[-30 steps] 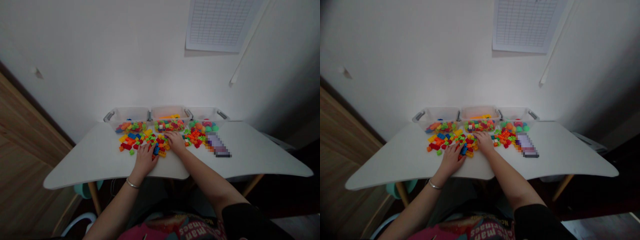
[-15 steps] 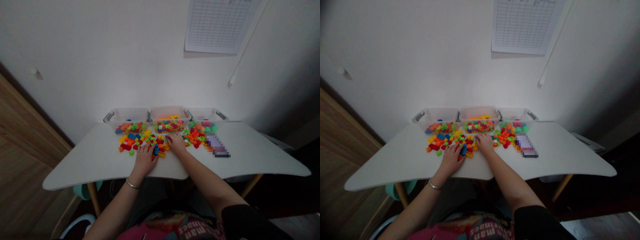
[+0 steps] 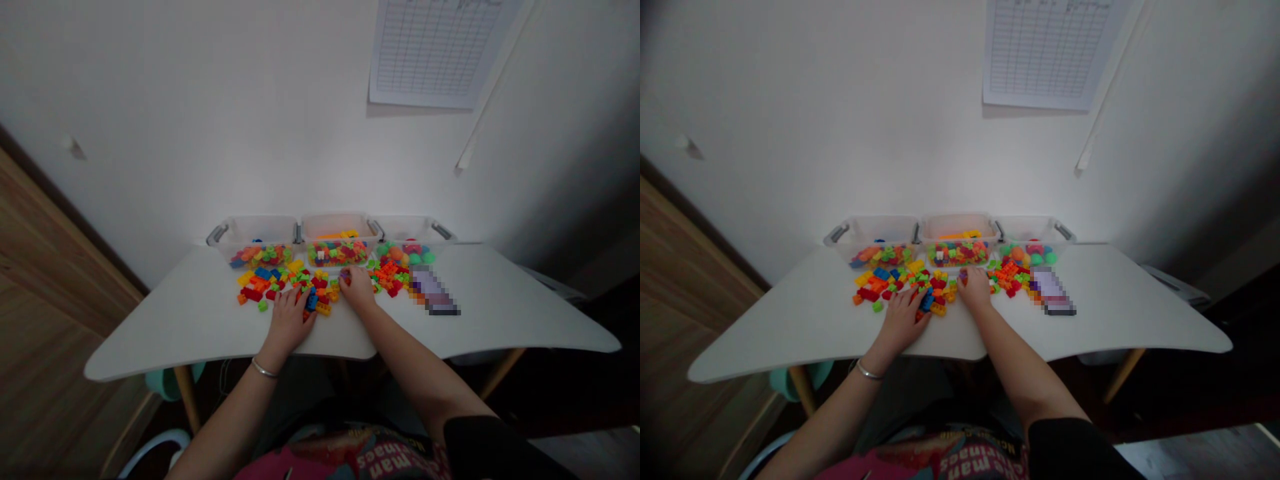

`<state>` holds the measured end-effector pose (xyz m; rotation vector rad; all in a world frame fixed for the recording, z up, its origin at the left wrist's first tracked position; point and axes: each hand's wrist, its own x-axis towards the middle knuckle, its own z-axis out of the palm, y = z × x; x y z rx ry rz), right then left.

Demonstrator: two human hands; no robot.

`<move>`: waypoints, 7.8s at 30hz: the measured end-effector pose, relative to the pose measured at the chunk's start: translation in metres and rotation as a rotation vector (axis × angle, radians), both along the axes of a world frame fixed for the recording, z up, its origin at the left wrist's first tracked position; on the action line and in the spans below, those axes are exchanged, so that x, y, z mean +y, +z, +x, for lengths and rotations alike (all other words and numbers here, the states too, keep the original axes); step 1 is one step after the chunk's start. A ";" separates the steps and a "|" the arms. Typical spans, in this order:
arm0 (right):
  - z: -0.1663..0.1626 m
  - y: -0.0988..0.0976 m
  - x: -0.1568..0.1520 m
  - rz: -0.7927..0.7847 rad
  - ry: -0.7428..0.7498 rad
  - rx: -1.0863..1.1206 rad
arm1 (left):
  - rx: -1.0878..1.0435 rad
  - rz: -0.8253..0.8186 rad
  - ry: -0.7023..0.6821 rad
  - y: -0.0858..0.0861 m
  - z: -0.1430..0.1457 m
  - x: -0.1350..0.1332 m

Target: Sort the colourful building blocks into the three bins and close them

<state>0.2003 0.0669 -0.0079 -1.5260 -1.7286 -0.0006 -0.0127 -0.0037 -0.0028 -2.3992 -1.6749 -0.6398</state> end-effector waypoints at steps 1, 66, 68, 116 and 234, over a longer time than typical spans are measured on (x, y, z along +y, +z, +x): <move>0.001 -0.001 0.001 0.009 -0.006 0.027 | 0.001 -0.002 0.002 0.000 0.000 0.000; 0.018 -0.001 -0.024 0.006 0.134 -0.105 | -0.003 -0.019 0.004 0.002 0.000 -0.001; 0.021 -0.003 -0.026 -0.017 0.122 -0.145 | -0.004 -0.015 0.004 0.002 0.001 -0.001; 0.034 0.068 0.014 0.404 -0.208 0.378 | -0.009 -0.038 -0.002 0.000 -0.001 0.001; 0.027 0.085 0.045 0.336 -0.096 0.271 | -0.015 -0.056 0.010 0.003 -0.001 0.000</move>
